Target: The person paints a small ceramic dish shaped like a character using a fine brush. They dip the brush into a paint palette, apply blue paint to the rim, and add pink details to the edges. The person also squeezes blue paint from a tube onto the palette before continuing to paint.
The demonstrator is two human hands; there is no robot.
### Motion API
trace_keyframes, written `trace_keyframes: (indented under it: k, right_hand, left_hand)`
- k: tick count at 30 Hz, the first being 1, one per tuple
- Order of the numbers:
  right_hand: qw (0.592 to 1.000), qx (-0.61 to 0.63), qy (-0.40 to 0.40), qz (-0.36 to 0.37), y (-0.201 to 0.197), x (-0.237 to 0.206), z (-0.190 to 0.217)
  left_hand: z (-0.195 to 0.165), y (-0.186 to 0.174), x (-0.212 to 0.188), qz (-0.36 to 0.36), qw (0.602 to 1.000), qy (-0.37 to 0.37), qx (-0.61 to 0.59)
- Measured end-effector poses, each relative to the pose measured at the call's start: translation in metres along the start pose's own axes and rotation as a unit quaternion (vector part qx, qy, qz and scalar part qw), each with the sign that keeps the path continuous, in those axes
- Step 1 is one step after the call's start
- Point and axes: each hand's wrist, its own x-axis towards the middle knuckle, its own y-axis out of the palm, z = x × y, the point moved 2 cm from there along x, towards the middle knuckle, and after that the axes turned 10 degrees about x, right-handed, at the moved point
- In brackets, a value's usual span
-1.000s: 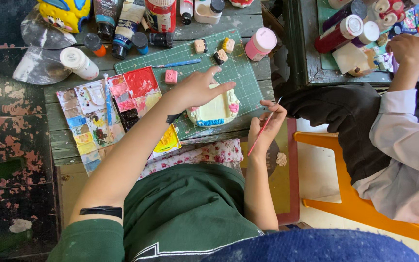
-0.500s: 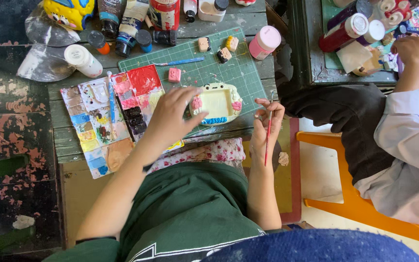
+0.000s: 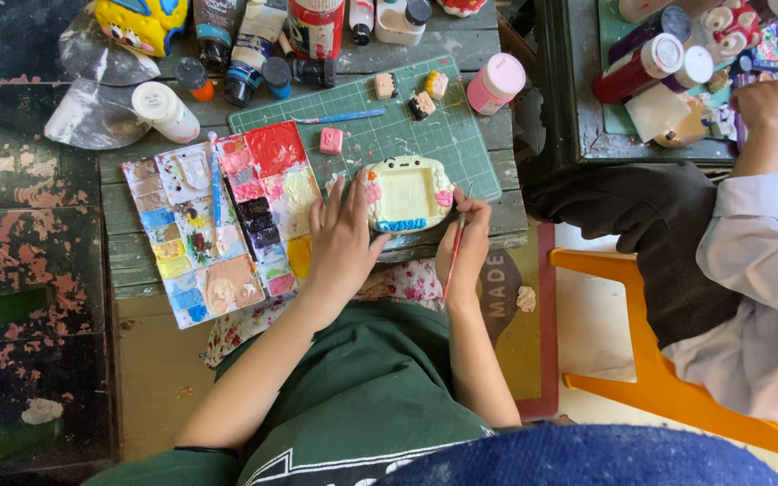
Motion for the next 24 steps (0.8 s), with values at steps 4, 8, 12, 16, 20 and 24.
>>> trace_keyframes:
  k: [4,8,12,16,20,24]
  right_hand:
    - [0.994,0.109,0.003,0.0,-0.003,0.002,0.003]
    - [0.979,0.202,0.02,0.007,-0.017,0.005,0.006]
    - [0.969,0.248,0.018,0.003,-0.014,0.0,0.01]
    - [0.942,0.33,0.058,0.015,-0.001,-0.008,0.016]
    - [0.921,0.373,0.109,0.023,0.006,-0.019,0.024]
    - [0.915,0.385,0.11,0.054,0.011,-0.026,0.032]
  left_hand:
    - [0.004,0.0,-0.004,-0.001,0.999,-0.019,-0.047]
    - [0.004,-0.001,-0.015,-0.086,0.99,-0.008,-0.111]
    - [0.0,0.002,-0.014,-0.13,0.945,0.001,-0.3]
    - [-0.001,-0.004,0.0,-0.228,0.913,0.047,-0.334]
    - [0.0,-0.012,0.009,-0.317,0.891,0.073,-0.316]
    - [0.002,-0.019,0.009,-0.335,0.875,0.042,-0.347]
